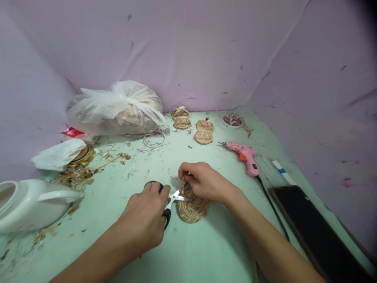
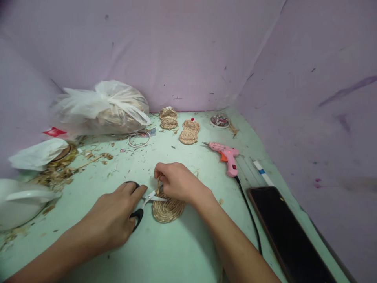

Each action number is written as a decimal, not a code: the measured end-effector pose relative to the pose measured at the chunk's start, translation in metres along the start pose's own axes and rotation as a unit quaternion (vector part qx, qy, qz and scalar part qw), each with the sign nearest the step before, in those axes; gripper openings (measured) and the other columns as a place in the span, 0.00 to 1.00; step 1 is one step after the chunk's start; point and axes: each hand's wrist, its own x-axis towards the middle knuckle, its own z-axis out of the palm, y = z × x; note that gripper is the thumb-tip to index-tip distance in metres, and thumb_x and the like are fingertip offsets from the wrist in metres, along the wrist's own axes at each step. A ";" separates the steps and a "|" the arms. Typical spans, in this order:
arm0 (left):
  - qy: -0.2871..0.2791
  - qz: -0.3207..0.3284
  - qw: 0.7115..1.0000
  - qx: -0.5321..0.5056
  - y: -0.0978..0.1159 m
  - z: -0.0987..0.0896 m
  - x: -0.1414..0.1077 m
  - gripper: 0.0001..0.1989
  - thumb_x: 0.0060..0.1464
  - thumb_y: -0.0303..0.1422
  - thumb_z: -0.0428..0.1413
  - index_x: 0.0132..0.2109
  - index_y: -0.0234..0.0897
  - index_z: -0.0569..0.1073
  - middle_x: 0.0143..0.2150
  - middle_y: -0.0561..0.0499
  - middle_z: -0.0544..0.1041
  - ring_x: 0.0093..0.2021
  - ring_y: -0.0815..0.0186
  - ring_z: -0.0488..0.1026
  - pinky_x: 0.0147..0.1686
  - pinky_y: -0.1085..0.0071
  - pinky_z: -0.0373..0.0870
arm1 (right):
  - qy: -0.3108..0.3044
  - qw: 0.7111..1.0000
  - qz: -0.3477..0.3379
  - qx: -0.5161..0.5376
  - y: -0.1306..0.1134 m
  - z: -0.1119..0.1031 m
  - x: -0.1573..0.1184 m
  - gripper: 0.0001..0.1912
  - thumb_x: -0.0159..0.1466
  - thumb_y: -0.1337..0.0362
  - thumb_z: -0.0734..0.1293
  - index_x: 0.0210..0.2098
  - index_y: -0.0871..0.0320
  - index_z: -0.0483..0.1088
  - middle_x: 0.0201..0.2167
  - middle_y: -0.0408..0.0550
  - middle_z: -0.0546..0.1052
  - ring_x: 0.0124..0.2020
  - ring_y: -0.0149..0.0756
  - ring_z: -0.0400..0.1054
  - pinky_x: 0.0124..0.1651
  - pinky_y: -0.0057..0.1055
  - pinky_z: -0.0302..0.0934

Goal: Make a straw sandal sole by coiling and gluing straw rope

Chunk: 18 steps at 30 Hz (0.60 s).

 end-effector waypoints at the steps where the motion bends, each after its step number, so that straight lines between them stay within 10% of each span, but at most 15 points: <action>1: 0.011 0.002 1.000 -0.005 0.000 0.000 -0.001 0.18 0.42 0.27 0.48 0.44 0.39 0.65 0.43 0.43 0.70 0.44 0.52 0.68 0.31 0.64 0.65 | 0.009 1.000 0.000 0.002 0.000 0.001 0.000 0.12 0.53 0.77 0.57 0.32 0.56 0.65 0.25 0.41 0.71 0.26 0.29 0.61 0.29 0.24 0.51; 18: 0.018 -0.028 0.998 -0.062 0.007 0.004 0.006 0.07 0.42 0.32 0.48 0.33 0.41 0.66 0.32 0.48 0.75 0.33 0.55 0.72 0.26 0.68 0.58 | 0.108 0.987 0.099 -0.057 -0.002 0.009 -0.014 0.10 0.54 0.70 0.58 0.32 0.56 0.68 0.33 0.45 0.74 0.31 0.34 0.65 0.31 0.29 0.50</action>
